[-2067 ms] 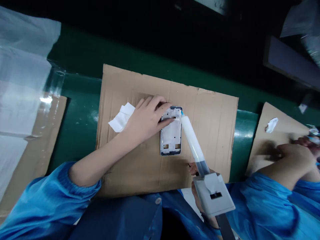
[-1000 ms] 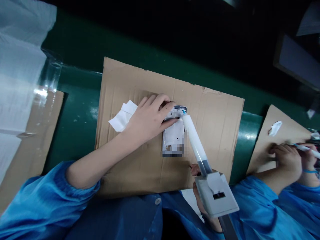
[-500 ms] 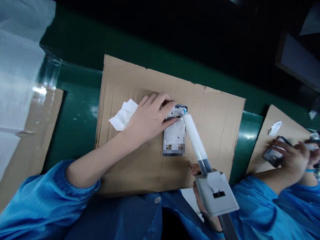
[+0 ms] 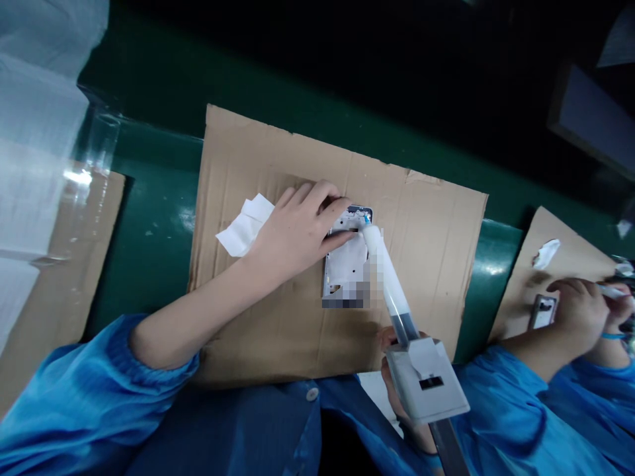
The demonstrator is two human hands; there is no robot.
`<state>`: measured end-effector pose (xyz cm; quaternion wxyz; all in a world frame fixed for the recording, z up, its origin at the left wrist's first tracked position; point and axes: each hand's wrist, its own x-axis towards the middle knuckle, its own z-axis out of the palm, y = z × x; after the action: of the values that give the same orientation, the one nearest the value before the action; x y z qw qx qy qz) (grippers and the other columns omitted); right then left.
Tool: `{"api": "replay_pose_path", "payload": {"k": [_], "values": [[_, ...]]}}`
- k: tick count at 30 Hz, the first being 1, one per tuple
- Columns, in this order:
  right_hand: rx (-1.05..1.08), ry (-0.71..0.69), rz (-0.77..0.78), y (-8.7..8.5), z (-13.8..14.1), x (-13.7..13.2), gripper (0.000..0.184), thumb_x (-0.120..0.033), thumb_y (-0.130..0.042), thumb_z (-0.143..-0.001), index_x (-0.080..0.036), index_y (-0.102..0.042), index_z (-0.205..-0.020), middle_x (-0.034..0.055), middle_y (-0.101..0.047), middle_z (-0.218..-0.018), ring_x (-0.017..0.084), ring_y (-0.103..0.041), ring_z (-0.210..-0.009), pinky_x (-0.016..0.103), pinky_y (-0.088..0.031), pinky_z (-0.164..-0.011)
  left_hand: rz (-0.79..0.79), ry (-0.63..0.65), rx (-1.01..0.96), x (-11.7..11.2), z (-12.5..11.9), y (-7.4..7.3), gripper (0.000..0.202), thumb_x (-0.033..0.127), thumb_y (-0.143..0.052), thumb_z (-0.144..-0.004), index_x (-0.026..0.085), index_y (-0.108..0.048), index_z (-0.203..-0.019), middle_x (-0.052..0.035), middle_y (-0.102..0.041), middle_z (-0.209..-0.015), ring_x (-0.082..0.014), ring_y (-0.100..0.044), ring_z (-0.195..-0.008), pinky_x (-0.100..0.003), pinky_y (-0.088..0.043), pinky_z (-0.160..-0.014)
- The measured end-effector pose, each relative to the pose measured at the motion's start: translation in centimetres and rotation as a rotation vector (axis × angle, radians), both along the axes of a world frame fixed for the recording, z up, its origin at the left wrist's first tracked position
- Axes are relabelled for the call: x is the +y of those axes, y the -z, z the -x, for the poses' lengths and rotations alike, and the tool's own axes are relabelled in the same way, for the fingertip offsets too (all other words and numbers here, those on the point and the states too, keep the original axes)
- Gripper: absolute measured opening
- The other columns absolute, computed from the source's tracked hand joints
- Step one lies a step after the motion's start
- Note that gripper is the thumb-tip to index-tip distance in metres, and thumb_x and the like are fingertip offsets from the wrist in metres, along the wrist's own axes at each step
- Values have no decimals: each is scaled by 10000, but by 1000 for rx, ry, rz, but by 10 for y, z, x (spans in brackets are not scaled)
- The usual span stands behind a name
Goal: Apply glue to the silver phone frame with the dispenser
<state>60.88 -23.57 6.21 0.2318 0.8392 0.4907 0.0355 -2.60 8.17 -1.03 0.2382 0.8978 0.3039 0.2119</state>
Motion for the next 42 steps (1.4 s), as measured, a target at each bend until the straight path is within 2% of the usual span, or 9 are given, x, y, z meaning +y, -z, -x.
{"api": "replay_pose_path", "payload": {"k": [5,9,11,15,19,27,33,38,42], "values": [[-139,69,32,23,2,3,360,-233,-411,-1063,-138,-696,-865,168,-626,-895,245,-489,-763,386,-374,-729,-2,-6,9,0,0,1,421,454,-646,-1218,179,-712,-1529,-198,-705,-1454,-403,-706,-1299,-539,-591,-1035],[-260,150,52,28,3,5,546,-268,-310,-1132,-38,-787,-997,207,-630,-925,213,-364,-679,404,-267,-686,-29,-7,16,0,0,2,437,494,-634,-1226,184,-709,-1524,-186,-711,-1443,-390,-711,-1279,-518,-592,-1017],[-234,127,105,26,3,6,534,-252,-340,-1135,-17,-795,-987,226,-644,-955,219,-419,-718,416,-285,-690,-35,-7,19,0,0,2,446,500,-627,-1230,177,-706,-1526,-187,-710,-1444,-388,-712,-1280,-514,-592,-1016],[-208,88,186,22,2,7,517,-204,-343,-1142,-51,-802,-958,230,-667,-990,245,-510,-804,403,-325,-706,-11,-7,10,0,0,2,448,506,-613,-1231,190,-705,-1534,-184,-707,-1452,-392,-703,-1286,-520,-587,-1022],[-243,98,220,23,-1,7,549,-204,-323,-1150,-37,-838,-1060,235,-693,-1034,265,-551,-826,393,-326,-696,-11,-3,11,0,0,2,463,521,-604,-1233,188,-704,-1539,-187,-705,-1456,-393,-701,-1286,-521,-585,-1027],[-340,167,252,31,2,7,588,-219,-293,-1183,-41,-851,-1135,244,-729,-1112,309,-727,-1032,379,-439,-752,-28,-4,-2,1,0,3,461,522,-620,-1234,184,-703,-1536,-181,-711,-1451,-383,-708,-1280,-507,-586,-1022],[-380,236,303,35,6,7,608,-223,-236,-1221,-5,-800,-1271,236,-746,-1227,325,-763,-1159,373,-478,-801,-40,-7,1,0,0,4,455,517,-655,-1226,182,-704,-1529,-180,-713,-1442,-378,-715,-1271,-494,-587,-1017],[-361,268,337,34,0,10,601,-217,-248,-1222,43,-784,-1309,238,-748,-1198,345,-749,-1176,395,-457,-809,-44,-15,-3,0,0,5,453,524,-666,-1221,189,-705,-1524,-174,-712,-1446,-376,-712,-1275,-499,-589,-1028],[-370,293,349,36,-2,11,634,-222,-230,-1219,61,-785,-1332,251,-735,-1196,361,-758,-1166,405,-491,-852,-52,-10,-9,0,0,5,444,511,-656,-1225,191,-702,-1529,-173,-714,-1442,-377,-716,-1281,-500,-591,-1021]]}}
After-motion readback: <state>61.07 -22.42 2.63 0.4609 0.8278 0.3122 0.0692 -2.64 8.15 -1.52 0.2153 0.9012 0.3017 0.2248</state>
